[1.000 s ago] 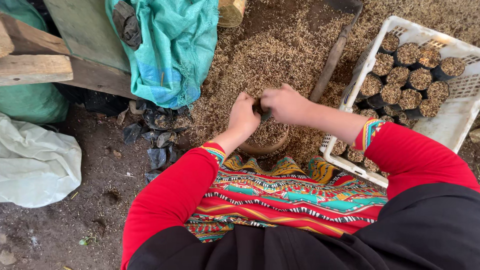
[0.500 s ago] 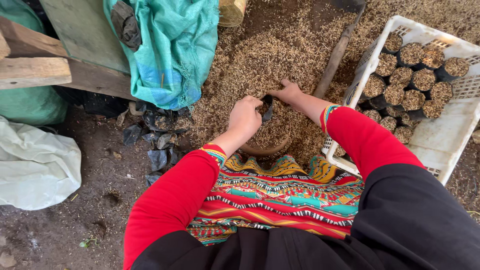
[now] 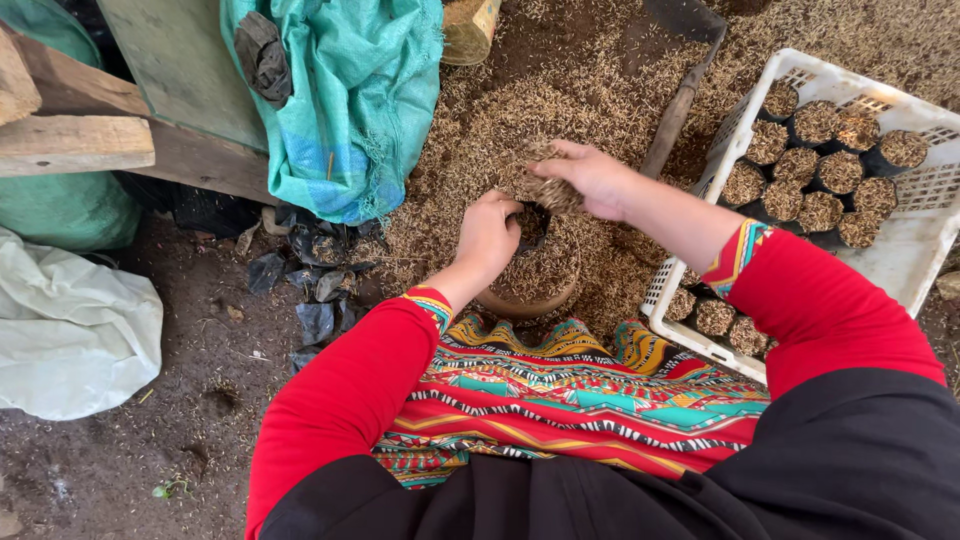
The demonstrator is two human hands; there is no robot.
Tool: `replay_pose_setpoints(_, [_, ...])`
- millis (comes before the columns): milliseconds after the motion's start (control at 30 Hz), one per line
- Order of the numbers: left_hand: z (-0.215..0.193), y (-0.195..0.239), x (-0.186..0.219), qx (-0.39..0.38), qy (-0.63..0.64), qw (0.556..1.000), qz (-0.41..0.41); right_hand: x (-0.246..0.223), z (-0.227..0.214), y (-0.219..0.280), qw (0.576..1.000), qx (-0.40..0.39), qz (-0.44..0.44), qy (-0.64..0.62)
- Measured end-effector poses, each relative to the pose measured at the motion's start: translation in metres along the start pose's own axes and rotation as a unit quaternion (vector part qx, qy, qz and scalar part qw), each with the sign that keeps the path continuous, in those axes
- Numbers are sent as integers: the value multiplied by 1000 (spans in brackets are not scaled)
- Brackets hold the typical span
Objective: The person scoops loose organic substrate from a large pile into small black plastic seedling pots using a wooden bowl as a temporary container. They then place each filled pot into a white plastic crate. The process is repeated multiple times.
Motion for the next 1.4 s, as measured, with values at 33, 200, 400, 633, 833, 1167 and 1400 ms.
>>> replay_pose_setpoints(33, [0,0,2,0,5,1000,-1,0,9,4,999,5,-24,26])
replay_pose_setpoints(200, [-1,2,-1,-18,11,998,-57,-17,40,42,866,39,-210,453])
replay_pose_setpoints(400, [1,5,-5,28,24,999,-24,-1,68,67,696,-17,-334,635])
replay_pose_setpoints(633, [3,5,-8,-19,-15,999,-35,10,40,39,624,-33,-318,714])
replay_pose_setpoints(833, [-2,5,-6,-81,-60,991,-88,33,-92,-17,905,131,43,402])
replay_pose_setpoints(1167, [-3,-2,6,-49,-62,997,-1,72,-57,-100,909,135,32,393])
replay_pose_setpoints(1400, [-1,-5,0,-32,-40,998,41,29,-69,-78,905,105,55,408])
Point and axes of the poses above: each hand's wrist, its own y-axis away from the middle knuckle, its own z-axis out of the palm, x = y × z, the point moved 8 cm from there along -y, towards the middle knuckle, and after that the axes turned 1 degree about -z, right-handed, at the moved point
